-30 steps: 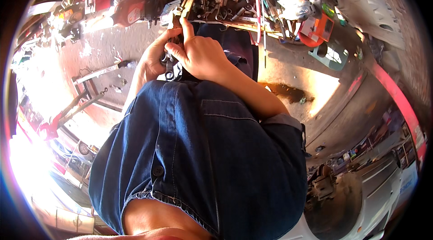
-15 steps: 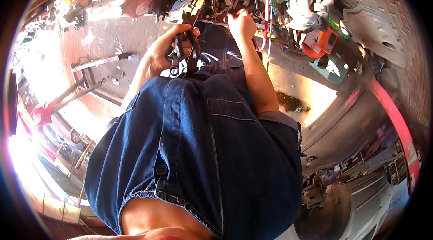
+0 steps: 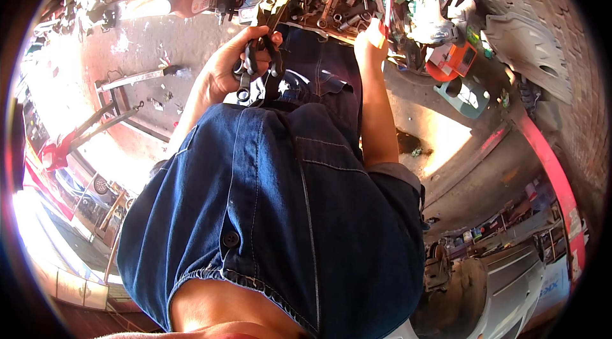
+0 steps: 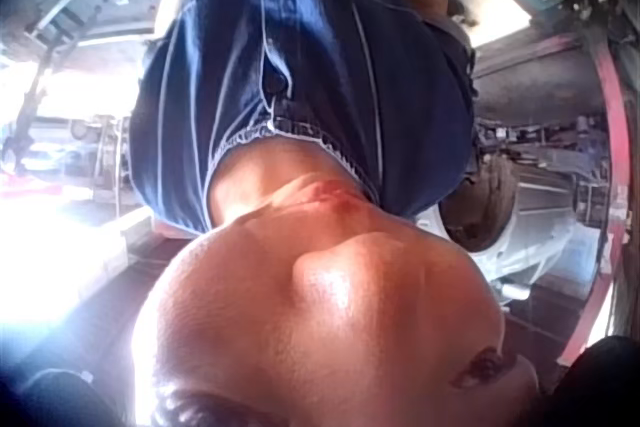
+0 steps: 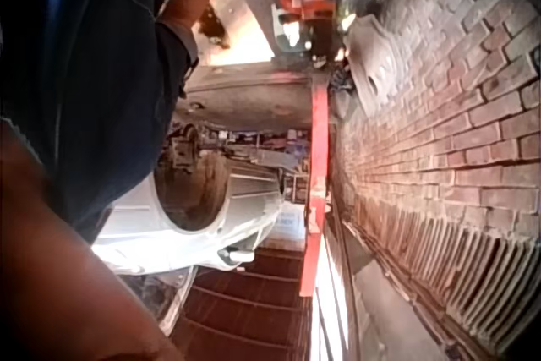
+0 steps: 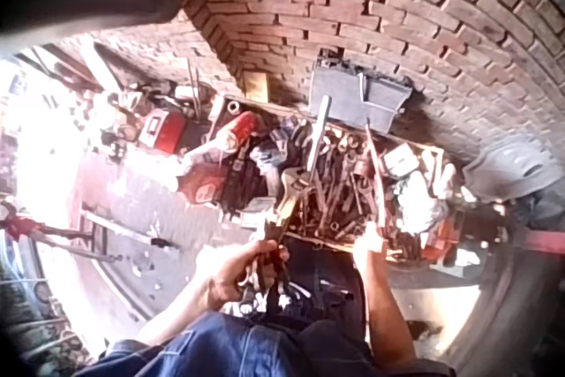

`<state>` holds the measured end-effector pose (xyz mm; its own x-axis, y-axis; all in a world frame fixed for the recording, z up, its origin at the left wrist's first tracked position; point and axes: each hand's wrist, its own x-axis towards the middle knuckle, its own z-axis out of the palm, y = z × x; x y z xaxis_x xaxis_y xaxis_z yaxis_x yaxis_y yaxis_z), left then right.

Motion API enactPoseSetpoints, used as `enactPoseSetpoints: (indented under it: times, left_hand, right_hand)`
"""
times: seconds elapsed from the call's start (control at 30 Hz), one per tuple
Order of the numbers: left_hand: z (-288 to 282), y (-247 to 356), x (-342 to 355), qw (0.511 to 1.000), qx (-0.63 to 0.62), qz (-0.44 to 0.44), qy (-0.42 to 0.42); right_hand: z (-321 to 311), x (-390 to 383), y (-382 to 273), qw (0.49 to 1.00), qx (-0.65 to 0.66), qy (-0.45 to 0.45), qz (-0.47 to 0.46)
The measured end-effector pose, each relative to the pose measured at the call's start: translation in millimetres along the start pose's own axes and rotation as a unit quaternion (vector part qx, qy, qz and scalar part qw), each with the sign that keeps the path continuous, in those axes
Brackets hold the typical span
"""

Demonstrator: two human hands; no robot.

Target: The person manipulates a metal mechanical part by hand, uses a wrench to work on bolts, and applies a power drill to the component.

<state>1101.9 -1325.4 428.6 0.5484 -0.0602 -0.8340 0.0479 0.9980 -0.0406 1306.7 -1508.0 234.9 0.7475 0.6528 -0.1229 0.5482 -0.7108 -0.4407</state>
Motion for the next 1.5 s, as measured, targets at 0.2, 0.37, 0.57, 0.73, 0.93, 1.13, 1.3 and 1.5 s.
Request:
enactPoseSetpoints:
  times: [0.2, 0.37, 0.57, 0.73, 0.93, 1.13, 1.3, 1.5]
  left_hand:
    - [-11, 1, 6, 1.0, -0.004, -0.008, -0.027]
    - [-3, -1, 6, 1.0, -0.021, 0.011, -0.004]
    - [-5, -4, 6, 1.0, -0.019, 0.002, -0.023]
    - [-9, -6, 7, 1.0, -0.004, 0.017, -0.025]
    - [-4, -5, 6, 1.0, -0.001, 0.013, 0.025]
    - [-13, -6, 6, 1.0, 0.011, 0.0, -0.003]
    - [-6, -9, 9, 0.995, 0.084, 0.027, 0.05]
    - [-23, -16, 22, 0.99, 0.095, 0.055, 0.085]
  right_hand:
    - [41, 14, -34, 0.993, 0.095, -0.033, -0.054]
    - [81, 34, -62, 0.994, -0.095, -0.061, -0.008]
    - [116, 46, -33, 0.993, -0.116, -0.021, 0.014]
    - [56, 56, -30, 0.948, 0.187, -0.226, 0.125]
    - [-46, 58, -41, 0.747, 0.535, -0.328, 0.221]
    - [-124, 13, -92, 0.71, 0.596, -0.336, 0.168]
    - [-136, -18, -147, 0.658, 0.608, -0.436, 0.09]
    - [-116, -34, -158, 0.882, 0.282, -0.352, -0.137]
